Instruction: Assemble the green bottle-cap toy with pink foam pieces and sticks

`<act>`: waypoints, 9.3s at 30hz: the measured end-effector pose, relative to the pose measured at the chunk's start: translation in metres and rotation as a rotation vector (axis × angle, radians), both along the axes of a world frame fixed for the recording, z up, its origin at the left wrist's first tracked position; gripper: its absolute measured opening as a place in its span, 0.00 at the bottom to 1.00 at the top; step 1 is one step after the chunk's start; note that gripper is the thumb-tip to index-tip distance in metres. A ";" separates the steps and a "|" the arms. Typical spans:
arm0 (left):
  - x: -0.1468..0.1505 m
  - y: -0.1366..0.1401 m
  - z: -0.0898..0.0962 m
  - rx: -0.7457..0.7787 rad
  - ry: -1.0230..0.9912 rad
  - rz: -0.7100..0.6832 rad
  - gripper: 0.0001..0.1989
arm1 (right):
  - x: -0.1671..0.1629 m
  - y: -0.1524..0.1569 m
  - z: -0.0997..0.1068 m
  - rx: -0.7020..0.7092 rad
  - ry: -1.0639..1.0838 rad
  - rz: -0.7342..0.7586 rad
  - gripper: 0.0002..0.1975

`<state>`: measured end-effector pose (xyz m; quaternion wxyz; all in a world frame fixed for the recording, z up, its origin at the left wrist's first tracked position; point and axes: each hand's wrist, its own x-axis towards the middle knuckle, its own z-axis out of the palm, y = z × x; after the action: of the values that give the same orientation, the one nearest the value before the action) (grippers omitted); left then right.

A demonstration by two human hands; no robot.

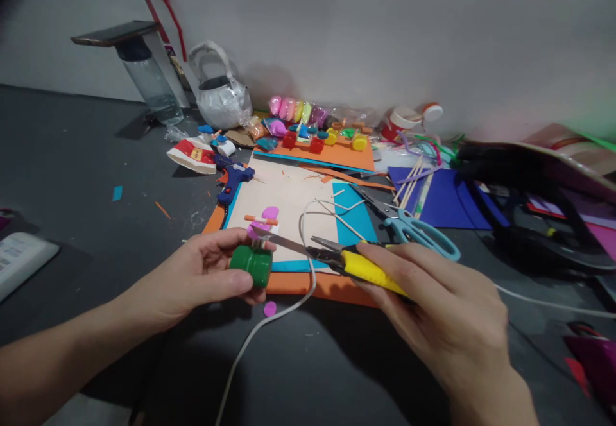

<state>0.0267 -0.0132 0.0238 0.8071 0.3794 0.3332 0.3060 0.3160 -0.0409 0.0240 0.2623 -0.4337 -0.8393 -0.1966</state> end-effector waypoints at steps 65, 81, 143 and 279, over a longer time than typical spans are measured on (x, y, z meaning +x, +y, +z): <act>0.003 -0.003 -0.003 -0.004 -0.013 0.028 0.09 | 0.001 -0.009 -0.002 -0.021 0.141 0.027 0.25; 0.005 -0.011 0.012 0.244 0.151 0.056 0.13 | 0.000 0.020 -0.027 -0.129 -0.281 -0.556 0.17; 0.002 -0.011 0.002 0.358 0.345 -0.054 0.14 | -0.083 -0.002 0.011 -0.493 0.578 0.237 0.06; 0.006 -0.003 -0.013 0.858 0.515 -0.063 0.22 | -0.073 -0.001 0.012 -0.342 0.229 0.200 0.08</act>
<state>0.0330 -0.0162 0.0110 0.4788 0.7502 0.3540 0.2874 0.2433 -0.0418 0.0355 0.2967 -0.4060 -0.8640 0.0260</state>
